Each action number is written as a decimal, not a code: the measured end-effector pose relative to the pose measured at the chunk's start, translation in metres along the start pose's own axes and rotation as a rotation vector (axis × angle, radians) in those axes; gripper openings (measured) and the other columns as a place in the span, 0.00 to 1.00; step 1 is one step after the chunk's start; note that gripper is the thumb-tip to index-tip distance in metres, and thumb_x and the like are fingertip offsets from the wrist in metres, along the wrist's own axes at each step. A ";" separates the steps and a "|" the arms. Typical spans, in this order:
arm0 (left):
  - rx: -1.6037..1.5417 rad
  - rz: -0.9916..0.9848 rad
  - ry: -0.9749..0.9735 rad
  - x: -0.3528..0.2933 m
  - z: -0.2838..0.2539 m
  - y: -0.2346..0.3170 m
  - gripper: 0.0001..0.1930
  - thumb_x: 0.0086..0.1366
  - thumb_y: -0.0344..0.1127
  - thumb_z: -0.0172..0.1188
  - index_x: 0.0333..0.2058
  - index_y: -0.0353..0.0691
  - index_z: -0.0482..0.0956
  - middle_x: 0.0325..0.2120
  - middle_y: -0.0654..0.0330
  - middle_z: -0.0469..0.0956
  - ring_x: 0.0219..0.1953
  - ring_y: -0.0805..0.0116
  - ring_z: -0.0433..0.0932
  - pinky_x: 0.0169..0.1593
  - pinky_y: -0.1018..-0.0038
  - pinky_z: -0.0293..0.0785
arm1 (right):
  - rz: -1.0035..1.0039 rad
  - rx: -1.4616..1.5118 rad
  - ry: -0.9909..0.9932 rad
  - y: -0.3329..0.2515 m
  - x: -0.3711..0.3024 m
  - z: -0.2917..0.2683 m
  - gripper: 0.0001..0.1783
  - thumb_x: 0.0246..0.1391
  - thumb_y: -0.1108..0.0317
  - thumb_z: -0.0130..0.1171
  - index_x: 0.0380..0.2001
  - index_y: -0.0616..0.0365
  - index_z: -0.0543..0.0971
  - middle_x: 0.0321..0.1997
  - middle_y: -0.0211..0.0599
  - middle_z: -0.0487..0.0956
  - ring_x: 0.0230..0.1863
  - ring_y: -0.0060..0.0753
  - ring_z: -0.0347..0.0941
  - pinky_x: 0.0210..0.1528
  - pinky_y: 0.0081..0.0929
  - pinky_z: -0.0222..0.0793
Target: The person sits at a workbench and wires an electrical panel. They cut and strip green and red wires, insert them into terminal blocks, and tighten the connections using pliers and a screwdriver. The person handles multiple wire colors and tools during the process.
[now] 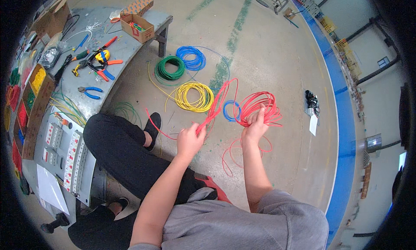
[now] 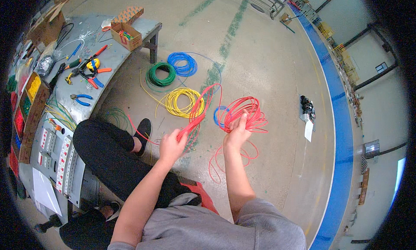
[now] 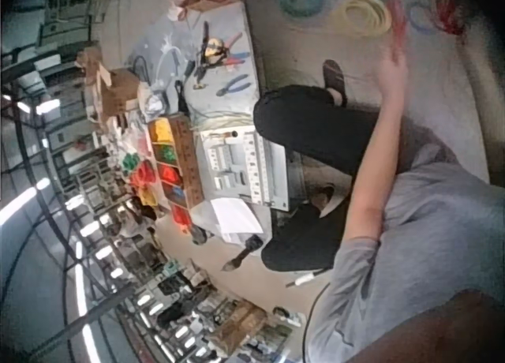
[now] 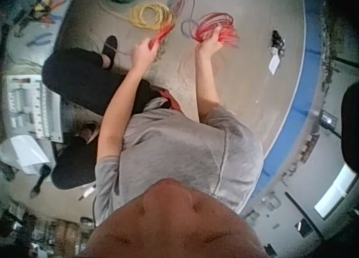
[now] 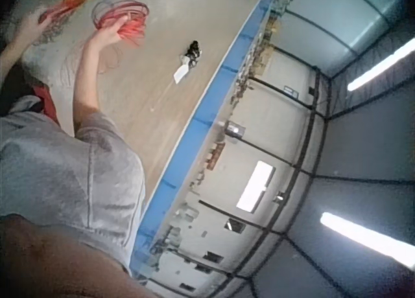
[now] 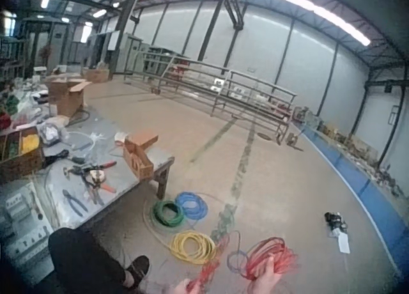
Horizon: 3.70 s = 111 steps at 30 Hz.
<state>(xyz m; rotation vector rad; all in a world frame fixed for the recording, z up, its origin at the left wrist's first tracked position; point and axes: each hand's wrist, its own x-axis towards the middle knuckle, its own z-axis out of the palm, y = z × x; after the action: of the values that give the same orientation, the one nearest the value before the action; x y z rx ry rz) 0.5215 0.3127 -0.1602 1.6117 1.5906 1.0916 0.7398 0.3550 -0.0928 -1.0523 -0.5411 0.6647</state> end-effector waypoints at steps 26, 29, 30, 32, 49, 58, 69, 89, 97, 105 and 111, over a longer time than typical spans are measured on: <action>-0.994 -0.210 -0.488 -0.012 0.002 0.017 0.17 0.79 0.45 0.58 0.45 0.34 0.82 0.32 0.59 0.87 0.32 0.77 0.82 0.34 0.71 0.76 | 0.212 0.607 -0.612 -0.021 0.024 -0.010 0.15 0.78 0.57 0.46 0.46 0.49 0.81 0.11 0.16 0.57 0.13 0.17 0.50 0.26 0.22 0.51; -1.091 -0.323 -0.555 -0.008 0.005 0.006 0.16 0.80 0.42 0.57 0.45 0.32 0.81 0.31 0.59 0.86 0.33 0.77 0.83 0.34 0.75 0.75 | 0.220 0.607 -0.610 -0.024 0.024 -0.006 0.16 0.77 0.58 0.46 0.45 0.49 0.83 0.10 0.16 0.57 0.12 0.16 0.50 0.26 0.22 0.50; -1.058 -0.318 -0.578 -0.007 0.005 0.004 0.16 0.80 0.43 0.57 0.46 0.32 0.81 0.31 0.59 0.86 0.33 0.77 0.84 0.34 0.76 0.74 | 0.229 0.611 -0.610 -0.024 0.025 -0.007 0.16 0.77 0.58 0.46 0.44 0.49 0.83 0.10 0.15 0.57 0.12 0.16 0.49 0.26 0.22 0.50; -0.992 -0.309 -0.624 -0.006 0.006 0.002 0.17 0.80 0.43 0.57 0.48 0.31 0.80 0.30 0.59 0.86 0.32 0.77 0.84 0.34 0.78 0.73 | 0.236 0.640 -0.635 -0.023 0.028 -0.008 0.17 0.77 0.58 0.45 0.44 0.48 0.84 0.10 0.16 0.58 0.12 0.16 0.49 0.26 0.22 0.49; -0.640 -0.299 -0.175 -0.006 0.012 0.003 0.11 0.78 0.39 0.55 0.44 0.36 0.70 0.25 0.50 0.80 0.27 0.54 0.81 0.33 0.56 0.72 | 0.407 0.709 -0.768 -0.008 0.031 -0.009 0.20 0.78 0.57 0.44 0.50 0.55 0.83 0.12 0.17 0.61 0.12 0.14 0.51 0.25 0.21 0.48; -0.615 -0.369 -0.067 0.000 0.007 -0.001 0.16 0.74 0.44 0.62 0.43 0.37 0.72 0.25 0.52 0.82 0.26 0.59 0.83 0.33 0.59 0.75 | 0.456 0.523 -0.895 -0.018 0.028 -0.004 0.18 0.78 0.58 0.42 0.49 0.51 0.81 0.11 0.15 0.61 0.13 0.16 0.53 0.27 0.23 0.50; -0.764 -0.480 -0.167 0.003 0.008 -0.005 0.14 0.67 0.34 0.69 0.44 0.39 0.72 0.31 0.55 0.86 0.34 0.73 0.85 0.36 0.68 0.79 | 0.135 0.050 -0.795 0.010 -0.048 0.027 0.14 0.74 0.63 0.54 0.57 0.54 0.79 0.19 0.23 0.63 0.20 0.24 0.59 0.28 0.28 0.57; -0.555 -0.390 -0.065 0.006 0.021 -0.019 0.20 0.70 0.49 0.65 0.43 0.35 0.76 0.30 0.56 0.82 0.34 0.64 0.82 0.41 0.66 0.78 | 0.269 -0.152 -0.748 -0.005 -0.067 0.030 0.16 0.64 0.81 0.64 0.37 0.53 0.65 0.39 0.47 0.84 0.40 0.42 0.84 0.44 0.39 0.83; -0.910 -0.533 -0.347 0.016 0.010 -0.017 0.28 0.79 0.59 0.51 0.27 0.41 0.78 0.19 0.66 0.74 0.20 0.75 0.71 0.28 0.71 0.67 | 0.205 -0.078 -0.716 -0.036 -0.031 0.034 0.11 0.67 0.72 0.62 0.39 0.51 0.67 0.28 0.39 0.77 0.26 0.35 0.76 0.28 0.32 0.77; -0.653 -0.476 -0.260 0.023 0.003 -0.022 0.35 0.79 0.61 0.48 0.18 0.40 0.74 0.13 0.64 0.72 0.18 0.68 0.74 0.29 0.66 0.71 | 0.138 -0.074 -0.749 -0.046 -0.019 0.033 0.07 0.69 0.71 0.58 0.40 0.52 0.68 0.21 0.38 0.74 0.16 0.33 0.71 0.16 0.28 0.70; -1.018 -0.456 -0.237 0.021 -0.014 -0.013 0.24 0.78 0.47 0.52 0.22 0.42 0.74 0.14 0.67 0.70 0.15 0.77 0.66 0.23 0.73 0.61 | 0.113 -0.031 -0.746 -0.047 -0.009 0.029 0.05 0.69 0.70 0.57 0.41 0.51 0.71 0.19 0.35 0.72 0.14 0.30 0.68 0.15 0.26 0.67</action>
<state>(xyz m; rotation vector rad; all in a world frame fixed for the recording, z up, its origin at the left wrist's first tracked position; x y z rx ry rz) 0.5012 0.3331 -0.1621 0.6232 0.8977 1.1154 0.7242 0.3502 -0.0393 -0.8456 -1.1408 1.1606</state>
